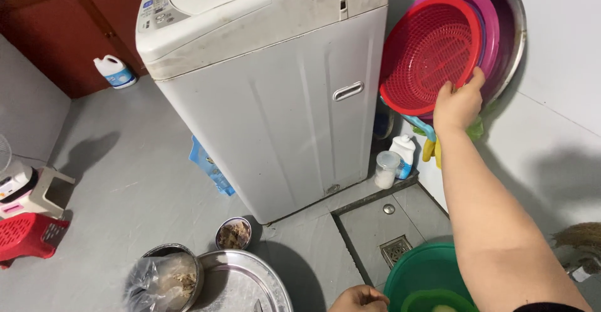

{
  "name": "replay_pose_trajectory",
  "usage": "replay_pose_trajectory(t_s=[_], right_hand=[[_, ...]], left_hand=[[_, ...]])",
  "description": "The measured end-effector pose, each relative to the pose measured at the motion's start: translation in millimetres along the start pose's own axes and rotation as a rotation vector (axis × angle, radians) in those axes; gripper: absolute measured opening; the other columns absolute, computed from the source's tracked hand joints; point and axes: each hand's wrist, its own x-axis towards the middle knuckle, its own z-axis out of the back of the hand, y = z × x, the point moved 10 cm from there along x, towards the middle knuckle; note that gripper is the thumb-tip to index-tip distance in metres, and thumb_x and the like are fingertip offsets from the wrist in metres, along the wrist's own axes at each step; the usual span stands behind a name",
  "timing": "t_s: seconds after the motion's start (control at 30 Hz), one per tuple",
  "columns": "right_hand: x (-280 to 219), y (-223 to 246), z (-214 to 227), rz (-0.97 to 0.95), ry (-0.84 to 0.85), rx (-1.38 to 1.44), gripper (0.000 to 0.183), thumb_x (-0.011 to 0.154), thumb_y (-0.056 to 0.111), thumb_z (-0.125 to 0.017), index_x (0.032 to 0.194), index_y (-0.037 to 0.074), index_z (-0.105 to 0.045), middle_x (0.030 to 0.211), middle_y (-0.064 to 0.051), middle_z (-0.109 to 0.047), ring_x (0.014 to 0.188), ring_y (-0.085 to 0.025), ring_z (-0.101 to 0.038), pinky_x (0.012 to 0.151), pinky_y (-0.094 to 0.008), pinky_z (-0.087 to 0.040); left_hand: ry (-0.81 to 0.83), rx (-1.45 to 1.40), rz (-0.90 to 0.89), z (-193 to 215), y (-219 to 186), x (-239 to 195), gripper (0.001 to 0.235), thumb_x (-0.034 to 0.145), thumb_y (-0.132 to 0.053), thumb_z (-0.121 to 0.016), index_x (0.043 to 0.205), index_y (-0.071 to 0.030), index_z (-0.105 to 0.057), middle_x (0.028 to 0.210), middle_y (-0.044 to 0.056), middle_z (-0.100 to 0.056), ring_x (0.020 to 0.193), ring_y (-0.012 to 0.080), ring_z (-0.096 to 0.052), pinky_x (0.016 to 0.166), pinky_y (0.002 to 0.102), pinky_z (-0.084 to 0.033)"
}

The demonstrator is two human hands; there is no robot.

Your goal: The person sits on the floor and sorts fresh green herbs, picking leaves and stems by hand and placing the usable herb bunches into a red colander. A knife is set aside on the tray, and cut vegetables such as cabbage and carrot remain in the metal basin while the herbs are separated.

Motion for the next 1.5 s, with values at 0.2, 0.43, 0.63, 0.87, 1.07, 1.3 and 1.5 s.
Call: replay_pose_trajectory(t_s=[0.2,0.43,0.63,0.87,1.07,1.3,1.5], right_hand=[[11.9,20.3,-2.6,0.105,0.008,-0.204,0.036,0.099,0.015,-0.077,0.126,0.006,-0.055,0.099,-0.020,-0.074,0.092,-0.043,-0.071,0.080,-0.052,-0.053],[35.4,39.0,-8.2,0.102,0.165,-0.425,0.054,0.091,0.020,-0.081,0.121,-0.009,-0.046,0.091,-0.028,-0.070,0.084,-0.048,-0.069,0.075,-0.054,-0.055],[54.9,21.9,-24.5,0.104,0.187,-0.483,0.048,0.085,0.022,-0.084,0.109,-0.007,-0.055,0.092,-0.027,-0.070,0.085,-0.047,-0.070,0.075,-0.053,-0.056],[42.1,45.2,-7.9,0.217,0.011,0.023,0.028,0.083,0.003,-0.080,0.097,0.003,-0.056,0.083,-0.015,-0.067,0.076,-0.032,-0.068,0.073,-0.045,-0.055],[28.2,49.1,-1.2,0.248,0.012,0.283,0.028,0.093,-0.004,-0.078,0.096,0.003,-0.051,0.084,-0.001,-0.054,0.073,-0.011,-0.049,0.066,-0.028,-0.043],[-1.1,82.8,38.3,0.385,0.009,0.367,0.023,0.098,-0.008,-0.070,0.107,0.001,-0.052,0.086,-0.001,-0.047,0.070,-0.009,-0.042,0.063,-0.026,-0.036],[-15.9,56.7,26.2,0.604,-0.148,0.057,0.016,0.100,-0.006,-0.067,0.105,0.000,-0.052,0.090,-0.006,-0.048,0.071,-0.015,-0.041,0.068,-0.030,-0.042]], left_hand=[[-0.003,-0.036,-0.008,-1.0,6.4,0.3,0.018,0.102,-0.015,-0.073,0.113,0.000,-0.071,0.096,0.005,-0.074,0.087,0.0105,-0.071,0.082,0.025,-0.058],[-0.010,-0.014,0.007,-0.8,11.0,5.1,0.018,0.102,-0.015,-0.072,0.114,-0.002,-0.070,0.099,0.005,-0.074,0.092,0.0107,-0.072,0.087,0.026,-0.058],[-0.034,-0.046,0.027,-2.4,-2.5,3.3,0.021,0.100,-0.016,-0.073,0.114,-0.001,-0.070,0.097,0.006,-0.074,0.091,0.0120,-0.072,0.087,0.027,-0.058],[0.034,-0.060,0.019,-10.6,-16.7,-0.1,0.027,0.101,-0.018,-0.070,0.121,0.000,-0.065,0.100,0.004,-0.073,0.090,0.0093,-0.069,0.086,0.026,-0.056],[0.061,-0.105,0.007,2.9,-17.9,-13.8,0.026,0.102,-0.018,-0.069,0.121,-0.001,-0.065,0.099,0.003,-0.071,0.082,0.0082,-0.066,0.076,0.024,-0.054],[-0.024,-0.071,0.053,23.5,-22.2,-43.1,0.026,0.101,-0.016,-0.069,0.121,0.000,-0.065,0.096,0.002,-0.070,0.080,0.0066,-0.066,0.074,0.021,-0.055],[-0.071,-0.044,0.092,46.4,-29.2,-91.6,0.023,0.102,-0.021,-0.063,0.119,-0.007,-0.065,0.096,-0.002,-0.068,0.077,0.0050,-0.063,0.067,0.021,-0.053]])
